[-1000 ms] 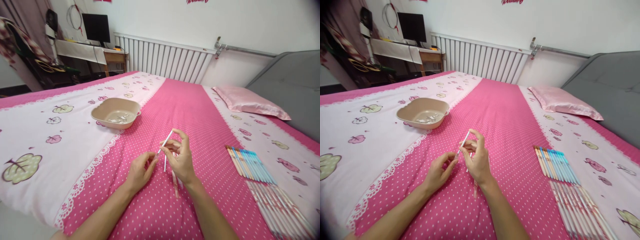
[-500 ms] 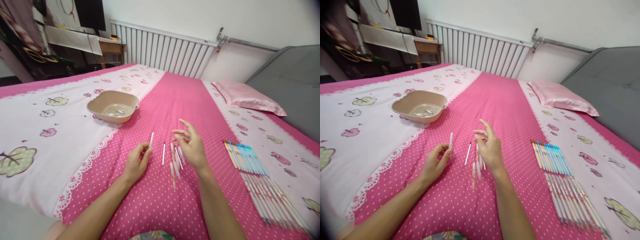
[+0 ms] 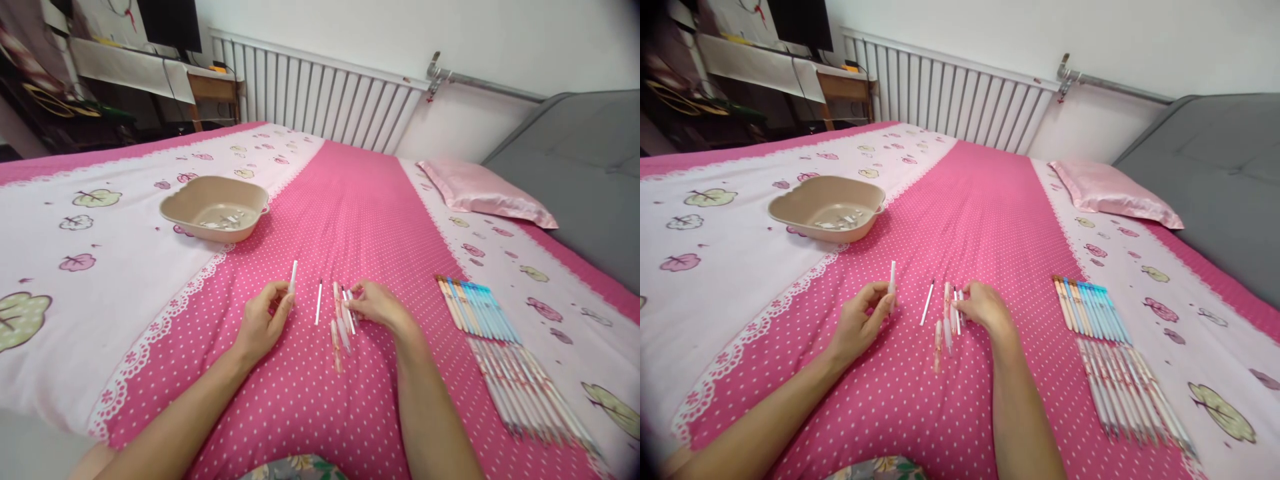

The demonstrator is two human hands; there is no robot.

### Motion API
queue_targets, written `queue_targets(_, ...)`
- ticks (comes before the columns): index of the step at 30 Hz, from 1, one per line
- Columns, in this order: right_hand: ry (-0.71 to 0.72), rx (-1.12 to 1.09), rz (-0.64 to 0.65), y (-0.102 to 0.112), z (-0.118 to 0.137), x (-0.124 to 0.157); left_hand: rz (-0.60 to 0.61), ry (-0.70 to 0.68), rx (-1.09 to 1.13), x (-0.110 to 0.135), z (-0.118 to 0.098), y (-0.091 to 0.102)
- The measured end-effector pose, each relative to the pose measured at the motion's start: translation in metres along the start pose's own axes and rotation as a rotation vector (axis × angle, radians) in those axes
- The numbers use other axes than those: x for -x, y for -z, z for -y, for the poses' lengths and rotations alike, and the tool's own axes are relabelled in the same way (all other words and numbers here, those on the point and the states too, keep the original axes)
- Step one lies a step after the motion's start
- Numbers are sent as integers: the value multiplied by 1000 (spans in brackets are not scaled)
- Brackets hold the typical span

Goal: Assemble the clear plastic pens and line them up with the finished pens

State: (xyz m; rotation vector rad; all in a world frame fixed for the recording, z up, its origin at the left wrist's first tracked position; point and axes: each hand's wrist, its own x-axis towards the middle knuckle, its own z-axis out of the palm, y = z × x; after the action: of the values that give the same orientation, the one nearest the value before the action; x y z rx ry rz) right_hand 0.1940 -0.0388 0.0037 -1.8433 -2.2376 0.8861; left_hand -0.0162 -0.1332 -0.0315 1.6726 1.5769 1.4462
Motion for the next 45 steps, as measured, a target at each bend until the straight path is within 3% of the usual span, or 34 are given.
queue_targets(6,28,-168,30,-3,3,-1,3,-17,-14,0,-2,1)
queue_targets(15,89,-314,-46,-2,-4,-6,-2,-24,-28,0,0,0)
queue_targets(18,204,-510,-68,1,-4,-7,-4,-24,-33,1,1,0)
queue_targets(21,283,-716,6,3,1,-4,-10,-37,-38,1,2,0)
queue_targets(25,302,-939,91,2,14,2,-11,-52,-56,1,1,0)
queue_targets(30,304,-1220,24,-5,29,4,8,-67,-57,1,-1,1)
queue_targets(38,437,-1325,-180,-11,37,5,42,-132,-122,3,-3,1)
queue_targets(45,454,-1288,-157,-11,42,8,66,-168,-151,3,-5,1)
